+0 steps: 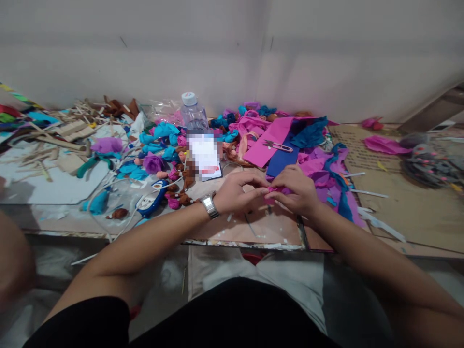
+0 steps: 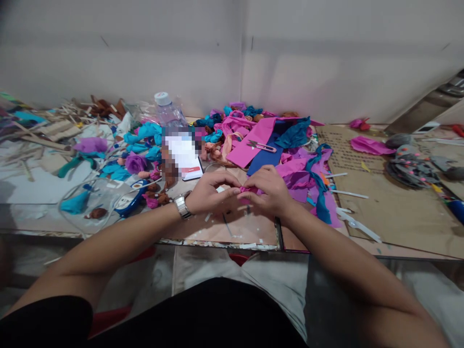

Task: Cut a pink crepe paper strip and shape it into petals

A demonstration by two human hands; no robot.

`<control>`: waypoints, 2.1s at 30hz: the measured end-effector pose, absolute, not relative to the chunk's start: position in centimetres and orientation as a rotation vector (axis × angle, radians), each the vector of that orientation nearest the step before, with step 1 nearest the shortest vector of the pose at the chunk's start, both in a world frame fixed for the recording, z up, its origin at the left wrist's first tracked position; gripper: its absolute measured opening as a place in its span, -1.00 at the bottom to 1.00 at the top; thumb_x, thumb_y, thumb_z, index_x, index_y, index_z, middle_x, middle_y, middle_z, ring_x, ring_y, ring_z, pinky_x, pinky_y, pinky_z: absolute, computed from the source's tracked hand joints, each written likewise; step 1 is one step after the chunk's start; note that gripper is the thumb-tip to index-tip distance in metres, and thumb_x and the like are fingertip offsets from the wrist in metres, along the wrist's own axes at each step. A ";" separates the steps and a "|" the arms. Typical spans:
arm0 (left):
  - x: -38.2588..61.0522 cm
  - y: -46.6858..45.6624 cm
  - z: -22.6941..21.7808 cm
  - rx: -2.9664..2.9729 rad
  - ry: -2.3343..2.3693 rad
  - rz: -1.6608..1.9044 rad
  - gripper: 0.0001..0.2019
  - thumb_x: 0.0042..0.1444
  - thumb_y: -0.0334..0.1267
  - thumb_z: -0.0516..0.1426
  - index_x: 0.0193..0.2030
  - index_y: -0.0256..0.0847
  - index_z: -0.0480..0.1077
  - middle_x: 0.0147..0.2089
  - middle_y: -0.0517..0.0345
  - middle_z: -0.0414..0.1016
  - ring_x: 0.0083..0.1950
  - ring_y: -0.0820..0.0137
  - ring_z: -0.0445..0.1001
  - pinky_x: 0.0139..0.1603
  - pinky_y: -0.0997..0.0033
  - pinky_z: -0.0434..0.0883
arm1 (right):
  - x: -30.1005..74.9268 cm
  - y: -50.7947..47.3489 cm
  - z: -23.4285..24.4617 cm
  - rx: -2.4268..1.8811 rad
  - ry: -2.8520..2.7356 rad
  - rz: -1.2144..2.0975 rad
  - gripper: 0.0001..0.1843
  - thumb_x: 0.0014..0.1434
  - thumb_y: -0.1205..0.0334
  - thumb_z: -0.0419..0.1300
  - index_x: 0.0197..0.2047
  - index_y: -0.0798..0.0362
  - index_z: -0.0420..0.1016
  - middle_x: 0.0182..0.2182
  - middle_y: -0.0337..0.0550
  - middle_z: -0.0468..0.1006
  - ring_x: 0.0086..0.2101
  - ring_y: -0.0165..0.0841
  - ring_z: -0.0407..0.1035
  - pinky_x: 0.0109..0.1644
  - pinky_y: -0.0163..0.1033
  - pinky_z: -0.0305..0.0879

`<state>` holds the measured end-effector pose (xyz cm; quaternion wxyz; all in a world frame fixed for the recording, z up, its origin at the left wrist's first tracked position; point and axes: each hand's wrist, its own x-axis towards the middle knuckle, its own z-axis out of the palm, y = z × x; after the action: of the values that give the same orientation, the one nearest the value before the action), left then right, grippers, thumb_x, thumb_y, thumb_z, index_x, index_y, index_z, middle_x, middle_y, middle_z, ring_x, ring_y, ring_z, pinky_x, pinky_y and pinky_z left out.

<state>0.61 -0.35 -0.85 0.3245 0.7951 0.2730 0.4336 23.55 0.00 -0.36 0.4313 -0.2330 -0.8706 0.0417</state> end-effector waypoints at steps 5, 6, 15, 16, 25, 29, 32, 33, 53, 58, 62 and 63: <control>0.3 0.0 -1.0 2.041 0.636 1.078 -0.74 0.27 -0.05 0.32 -0.06 -0.17 0.66 -0.12 -0.01 0.72 -0.13 0.34 0.64 -0.07 0.34 0.55 | 23.7 0.0 -0.4 -0.554 -2.150 0.128 -0.65 0.31 -0.12 0.35 -0.31 -0.01 0.57 -0.45 -0.20 0.66 -0.40 -0.30 0.52 -0.09 -0.06 0.28; 0.3 0.1 -1.0 2.023 0.635 1.067 -0.74 0.26 -0.05 0.33 -0.06 -0.17 0.66 -0.12 -0.01 0.72 -0.13 0.34 0.64 -0.06 0.34 0.55 | 23.7 0.1 -0.4 -0.557 -2.151 0.137 -0.64 0.31 -0.13 0.35 -0.31 -0.01 0.57 -0.45 -0.20 0.66 -0.39 -0.30 0.52 -0.09 -0.06 0.28; 0.2 0.1 -0.7 1.837 0.548 0.894 -0.67 0.19 -0.03 0.38 -0.09 -0.28 0.63 -0.14 -0.07 0.70 -0.14 0.35 0.65 -0.06 0.38 0.56 | 23.8 0.1 -0.3 -0.585 -2.184 0.146 -0.51 0.16 -0.31 0.37 -0.31 -0.01 0.53 -0.42 -0.19 0.65 -0.35 -0.26 0.52 -0.12 -0.07 0.25; 0.2 0.1 -0.7 1.830 0.551 0.868 -0.67 0.19 -0.04 0.38 -0.08 -0.28 0.63 -0.12 -0.07 0.70 -0.13 0.34 0.65 -0.04 0.38 0.56 | 23.8 0.1 -0.3 -0.579 -2.183 0.141 -0.50 0.15 -0.31 0.38 -0.30 -0.01 0.52 -0.43 -0.19 0.64 -0.35 -0.26 0.51 -0.11 -0.07 0.25; 0.1 0.4 -0.7 1.825 0.497 0.765 -0.68 0.28 -0.04 0.31 -0.06 -0.30 0.56 -0.10 -0.08 0.64 -0.11 0.34 0.59 -0.04 0.34 0.51 | 23.7 0.1 -0.6 -0.576 -2.196 0.125 -0.48 0.16 -0.34 0.35 -0.31 -0.01 0.50 -0.43 -0.20 0.64 -0.37 -0.28 0.50 -0.11 -0.08 0.25; 0.3 0.3 -0.8 1.809 0.512 0.808 -0.67 0.31 -0.01 0.27 -0.06 -0.28 0.54 -0.10 -0.05 0.60 -0.13 0.37 0.55 -0.06 0.35 0.49 | 23.8 0.2 -0.5 -0.588 -2.177 0.113 -0.52 0.18 -0.30 0.36 -0.29 -0.01 0.52 -0.42 -0.17 0.65 -0.34 -0.24 0.51 -0.12 -0.07 0.26; 0.2 0.4 -0.8 1.830 0.512 0.864 -0.68 0.30 -0.01 0.28 -0.08 -0.27 0.54 -0.10 -0.04 0.59 -0.12 0.37 0.54 -0.06 0.36 0.49 | 23.7 0.1 -0.3 -0.584 -2.172 0.125 -0.59 0.23 -0.22 0.38 -0.25 -0.03 0.56 -0.39 -0.15 0.67 -0.31 -0.21 0.53 -0.12 -0.05 0.29; 0.2 0.5 -0.8 1.839 0.511 0.889 -0.69 0.29 -0.01 0.29 -0.09 -0.26 0.54 -0.10 -0.04 0.60 -0.12 0.37 0.55 -0.06 0.36 0.49 | 23.7 0.0 -0.2 -0.582 -2.168 0.130 -0.63 0.25 -0.19 0.38 -0.24 -0.03 0.57 -0.38 -0.14 0.67 -0.30 -0.20 0.54 -0.11 -0.04 0.30; 0.1 1.2 -0.9 2.008 0.501 0.994 -0.72 0.31 0.01 0.26 -0.10 -0.11 0.70 -0.10 -0.03 0.64 -0.02 0.27 0.58 0.05 0.22 0.50 | 23.7 -0.3 -0.4 -0.635 -2.147 0.173 -0.66 0.31 -0.16 0.34 -0.16 -0.04 0.55 -0.34 -0.12 0.67 -0.30 -0.20 0.51 -0.12 -0.03 0.29; 0.1 0.8 -0.6 2.071 0.475 0.945 -0.69 0.38 -0.03 0.19 -0.06 -0.17 0.69 -0.08 -0.08 0.61 -0.02 0.25 0.56 0.07 0.19 0.46 | 23.7 -0.1 -0.7 -0.639 -2.154 0.146 -0.62 0.31 -0.20 0.31 -0.16 -0.04 0.55 -0.34 -0.12 0.66 -0.31 -0.21 0.51 -0.14 -0.04 0.29; 0.2 0.6 -0.7 2.022 0.483 0.919 -0.69 0.36 -0.01 0.22 0.00 -0.16 0.67 -0.04 -0.09 0.63 0.00 0.24 0.57 0.07 0.19 0.46 | 23.8 0.0 -0.9 -0.624 -2.146 0.140 -0.62 0.30 -0.18 0.33 -0.11 -0.03 0.58 -0.32 -0.10 0.67 -0.29 -0.20 0.52 -0.13 -0.04 0.33; 0.3 0.6 -0.8 2.005 0.486 0.905 -0.68 0.35 0.01 0.22 -0.03 -0.16 0.67 -0.06 -0.08 0.63 -0.02 0.24 0.58 0.06 0.20 0.47 | 23.9 0.0 -1.0 -0.613 -2.149 0.135 -0.62 0.28 -0.16 0.35 -0.08 -0.03 0.59 -0.30 -0.09 0.67 -0.26 -0.19 0.53 -0.12 -0.04 0.35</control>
<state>0.28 0.57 -0.75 0.4301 0.8035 0.1948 0.3627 23.88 0.02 -0.99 0.4363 -0.2464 -0.8637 0.0543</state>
